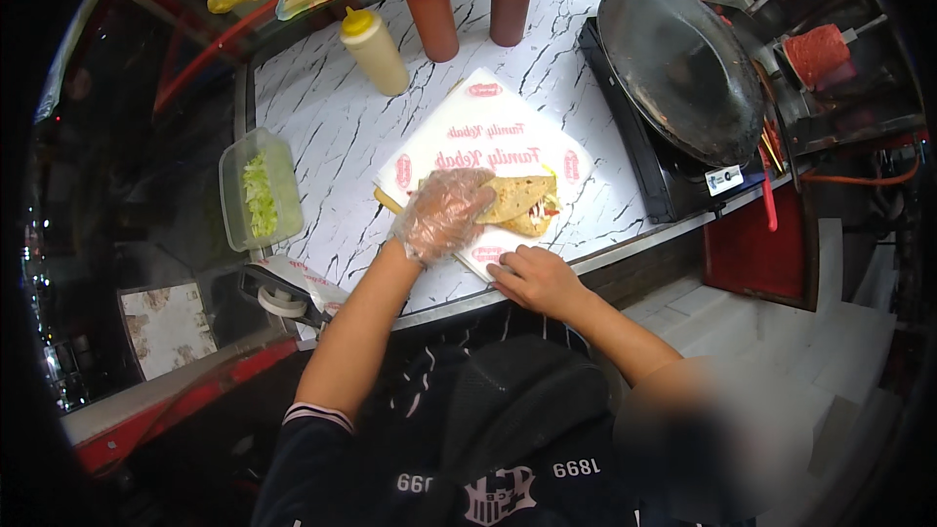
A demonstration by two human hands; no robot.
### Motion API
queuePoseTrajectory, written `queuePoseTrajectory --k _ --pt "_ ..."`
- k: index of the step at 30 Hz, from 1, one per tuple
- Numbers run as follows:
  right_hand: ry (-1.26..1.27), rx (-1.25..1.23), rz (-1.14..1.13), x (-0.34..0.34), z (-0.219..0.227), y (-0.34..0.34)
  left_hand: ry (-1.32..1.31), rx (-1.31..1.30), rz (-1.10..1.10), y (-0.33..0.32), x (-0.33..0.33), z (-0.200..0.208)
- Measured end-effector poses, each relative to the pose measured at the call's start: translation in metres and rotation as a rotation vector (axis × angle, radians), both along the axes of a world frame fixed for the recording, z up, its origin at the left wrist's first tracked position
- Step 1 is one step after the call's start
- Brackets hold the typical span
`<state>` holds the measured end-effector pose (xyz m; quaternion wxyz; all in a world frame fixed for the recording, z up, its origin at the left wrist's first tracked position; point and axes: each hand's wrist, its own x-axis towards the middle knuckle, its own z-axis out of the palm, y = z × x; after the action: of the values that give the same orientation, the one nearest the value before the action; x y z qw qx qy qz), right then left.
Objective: The person cooks sliced meat on a flat griddle, then places it onto a tortilla with shredded lettuce. They add sauces from squeeze bottles, place cheese slices on top, and wrap the taco in paper. The finished item is handed to a customer on a scooter, and the person receives cash payment.
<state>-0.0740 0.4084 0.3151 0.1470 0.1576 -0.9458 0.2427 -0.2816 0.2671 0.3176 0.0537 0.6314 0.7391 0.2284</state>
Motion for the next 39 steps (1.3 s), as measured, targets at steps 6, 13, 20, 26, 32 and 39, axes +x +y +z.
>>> queuePoseTrajectory --k 6,13,20,26,32,39 --pt "-0.059 0.004 -0.063 0.006 0.002 -0.008 0.086 -0.001 0.034 -0.013 0.022 0.030" --pt "-0.244 -0.268 -0.224 -0.011 0.021 -0.007 -0.044 0.042 0.033 -0.045 0.028 0.016" --pt "-0.393 -0.454 -0.317 -0.037 0.051 0.009 -0.087 0.219 0.068 -0.045 0.028 0.009" --pt "-0.058 0.254 -0.248 -0.049 0.052 0.016 0.010 0.346 0.140 -0.032 0.021 -0.018" --pt "-0.454 0.166 -0.539 -0.111 0.043 0.043 -0.106 0.025 0.393 0.017 0.001 0.004" --pt "-0.331 0.359 -0.616 -0.140 0.023 0.055 0.209 0.090 0.249 0.037 -0.031 -0.007"
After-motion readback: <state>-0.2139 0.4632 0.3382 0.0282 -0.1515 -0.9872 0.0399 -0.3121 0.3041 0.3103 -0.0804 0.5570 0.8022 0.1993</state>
